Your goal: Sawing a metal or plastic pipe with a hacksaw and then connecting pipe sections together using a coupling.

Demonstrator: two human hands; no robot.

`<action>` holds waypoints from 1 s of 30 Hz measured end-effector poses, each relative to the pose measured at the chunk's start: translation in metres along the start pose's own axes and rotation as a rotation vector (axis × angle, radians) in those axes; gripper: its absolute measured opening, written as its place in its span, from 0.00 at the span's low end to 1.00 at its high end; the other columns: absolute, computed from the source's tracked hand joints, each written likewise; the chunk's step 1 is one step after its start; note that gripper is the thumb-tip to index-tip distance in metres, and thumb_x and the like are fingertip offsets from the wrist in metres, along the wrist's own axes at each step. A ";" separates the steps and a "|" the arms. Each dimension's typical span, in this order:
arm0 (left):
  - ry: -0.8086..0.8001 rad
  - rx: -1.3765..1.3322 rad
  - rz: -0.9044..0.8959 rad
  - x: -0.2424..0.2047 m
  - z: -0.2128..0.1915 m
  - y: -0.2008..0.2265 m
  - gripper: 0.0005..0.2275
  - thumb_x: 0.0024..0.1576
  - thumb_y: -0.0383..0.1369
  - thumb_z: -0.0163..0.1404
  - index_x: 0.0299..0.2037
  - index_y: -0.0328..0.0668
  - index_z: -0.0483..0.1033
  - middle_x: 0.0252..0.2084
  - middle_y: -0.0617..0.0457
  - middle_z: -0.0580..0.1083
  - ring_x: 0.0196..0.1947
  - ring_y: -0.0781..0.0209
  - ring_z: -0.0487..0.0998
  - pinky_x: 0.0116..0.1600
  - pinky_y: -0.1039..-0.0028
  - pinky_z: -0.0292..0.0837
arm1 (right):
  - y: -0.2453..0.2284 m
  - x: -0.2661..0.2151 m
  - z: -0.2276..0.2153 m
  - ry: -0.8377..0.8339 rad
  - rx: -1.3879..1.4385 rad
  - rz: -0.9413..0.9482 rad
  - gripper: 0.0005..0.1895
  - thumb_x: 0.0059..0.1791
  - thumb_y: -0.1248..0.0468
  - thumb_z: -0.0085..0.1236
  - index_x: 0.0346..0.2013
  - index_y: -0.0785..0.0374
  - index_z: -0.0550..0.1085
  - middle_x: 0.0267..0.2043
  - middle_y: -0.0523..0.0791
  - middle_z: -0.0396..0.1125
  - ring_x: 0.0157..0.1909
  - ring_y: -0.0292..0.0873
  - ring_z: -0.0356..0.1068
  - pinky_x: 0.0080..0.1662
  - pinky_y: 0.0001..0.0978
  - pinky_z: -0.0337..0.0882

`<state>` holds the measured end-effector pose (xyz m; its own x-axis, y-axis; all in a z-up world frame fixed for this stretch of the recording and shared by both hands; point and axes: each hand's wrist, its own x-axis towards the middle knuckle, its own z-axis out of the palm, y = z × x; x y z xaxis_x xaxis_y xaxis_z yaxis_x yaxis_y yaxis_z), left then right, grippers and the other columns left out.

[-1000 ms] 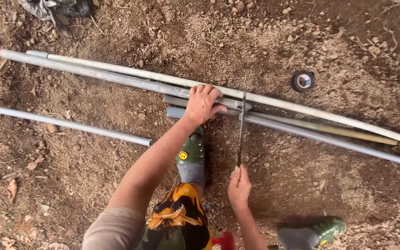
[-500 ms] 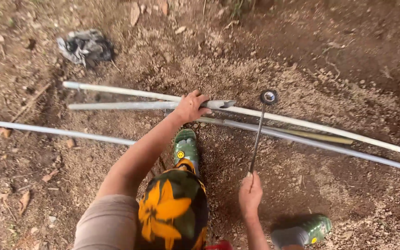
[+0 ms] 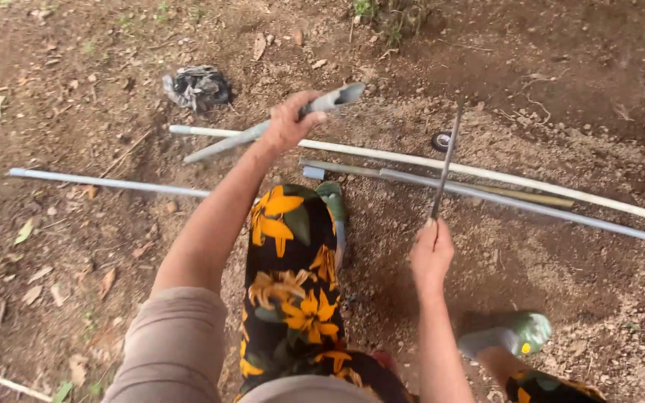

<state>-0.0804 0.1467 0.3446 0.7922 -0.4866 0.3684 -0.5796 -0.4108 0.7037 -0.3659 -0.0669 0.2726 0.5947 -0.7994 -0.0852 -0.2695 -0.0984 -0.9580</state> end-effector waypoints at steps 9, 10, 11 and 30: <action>0.168 0.318 0.026 -0.046 -0.066 -0.009 0.20 0.57 0.43 0.51 0.57 0.58 0.62 0.47 0.49 0.72 0.49 0.48 0.74 0.51 0.56 0.69 | -0.074 -0.008 0.020 -0.094 0.338 0.190 0.14 0.54 0.58 0.39 0.47 0.61 0.68 0.19 0.40 0.57 0.11 0.28 0.51 0.11 0.16 0.53; 0.192 0.335 0.006 -0.049 -0.065 -0.005 0.20 0.57 0.43 0.51 0.57 0.58 0.62 0.47 0.49 0.72 0.49 0.48 0.74 0.51 0.56 0.69 | -0.074 -0.007 0.020 -0.128 0.335 0.183 0.14 0.54 0.58 0.39 0.47 0.61 0.68 0.19 0.40 0.57 0.11 0.28 0.51 0.11 0.16 0.53; 0.152 0.357 -0.022 -0.052 -0.065 -0.003 0.20 0.57 0.43 0.50 0.58 0.58 0.61 0.48 0.49 0.71 0.50 0.47 0.73 0.52 0.54 0.67 | -0.073 -0.006 0.021 -0.130 0.392 0.194 0.14 0.53 0.57 0.39 0.46 0.61 0.68 0.19 0.41 0.57 0.11 0.28 0.50 0.11 0.17 0.52; -0.340 0.350 -0.324 -0.053 -0.036 0.068 0.07 0.56 0.44 0.43 0.42 0.63 0.68 0.40 0.63 0.73 0.46 0.65 0.73 0.59 0.51 0.60 | -0.048 -0.071 0.026 -0.074 0.216 0.456 0.08 0.58 0.58 0.38 0.36 0.54 0.63 0.24 0.36 0.57 0.17 0.27 0.50 0.19 0.20 0.50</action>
<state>-0.1554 0.1721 0.3945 0.8670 -0.4903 -0.0886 -0.3928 -0.7820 0.4839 -0.3754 0.0104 0.3176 0.5075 -0.6872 -0.5197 -0.3560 0.3820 -0.8528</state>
